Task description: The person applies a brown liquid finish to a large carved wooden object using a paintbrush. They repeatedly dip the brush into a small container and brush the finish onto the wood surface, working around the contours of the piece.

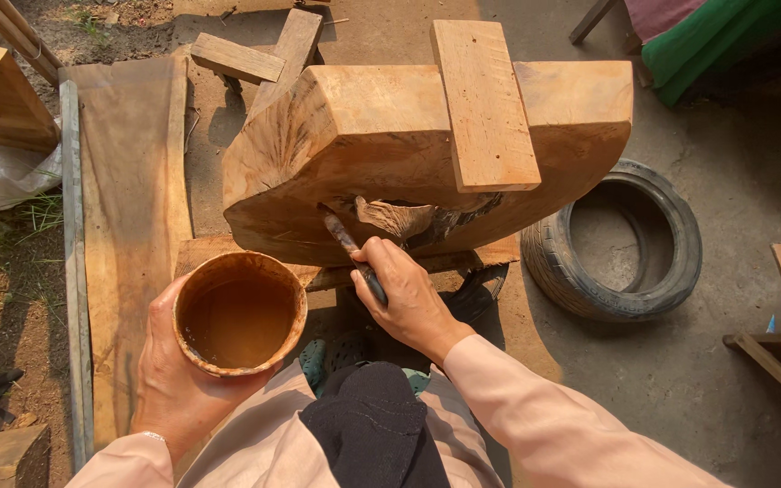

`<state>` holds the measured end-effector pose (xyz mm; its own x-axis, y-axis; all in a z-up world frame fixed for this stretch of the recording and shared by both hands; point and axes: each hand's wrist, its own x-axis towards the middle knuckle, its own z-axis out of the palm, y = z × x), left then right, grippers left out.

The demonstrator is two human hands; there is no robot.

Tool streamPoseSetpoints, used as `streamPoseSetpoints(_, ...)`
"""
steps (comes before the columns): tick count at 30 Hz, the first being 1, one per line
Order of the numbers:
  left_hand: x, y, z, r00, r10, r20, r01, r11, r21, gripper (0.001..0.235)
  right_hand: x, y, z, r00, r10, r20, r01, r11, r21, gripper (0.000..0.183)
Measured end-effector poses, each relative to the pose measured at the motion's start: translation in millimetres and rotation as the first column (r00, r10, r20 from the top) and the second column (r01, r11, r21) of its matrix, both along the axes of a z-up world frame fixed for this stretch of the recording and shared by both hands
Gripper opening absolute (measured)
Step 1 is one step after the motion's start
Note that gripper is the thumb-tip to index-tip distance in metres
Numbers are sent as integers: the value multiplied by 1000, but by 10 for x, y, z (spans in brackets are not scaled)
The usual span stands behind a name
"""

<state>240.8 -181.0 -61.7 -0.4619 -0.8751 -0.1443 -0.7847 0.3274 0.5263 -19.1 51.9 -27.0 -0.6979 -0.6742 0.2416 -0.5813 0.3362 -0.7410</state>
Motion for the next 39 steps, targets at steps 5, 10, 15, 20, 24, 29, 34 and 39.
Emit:
streamPoseSetpoints(5, -72, -83, -70, 1000, -14, 27, 14, 1000, -5, 107, -104, -247, -50, 993, 11, -115, -24, 993, -113, 19)
streamPoseSetpoints(10, -51, -22, -159, 999, 28, 31, -28, 1000, 6, 108, 70, 64, -53, 920, -391, 26, 392, 916, -91, 17)
streamPoseSetpoints(15, -51, -36, -79, 999, 18, 42, -18, 1000, 9, 108, 241, 56, -50, 944, -330, 17, 330, 941, -71, 17)
streamPoseSetpoints(20, -171, -47, 62, 998, -60, -1, 60, 998, -16, 109, 6, -140, -223, 979, -204, -18, 197, 962, -187, 16)
streamPoseSetpoints(24, -492, -17, 160, 974, -201, -108, 198, 980, -34, 109, -135, 435, -402, 847, -492, 200, 488, 870, 70, 15)
streamPoseSetpoints(29, -976, 111, 374, 873, -422, -245, 424, 904, -50, 110, -467, 1200, -515, 522, -853, 19, 847, 515, -131, 20)
streamPoseSetpoints(34, -1383, 297, 641, 689, -642, -336, 663, 746, -63, 110, -784, 1096, -760, 483, -871, 83, 867, 463, -185, 21)
streamPoseSetpoints(39, -1618, 572, 826, 479, -779, -404, 827, 555, -91, 111, -546, 851, -1034, 491, -851, 186, 871, 479, -106, 18)
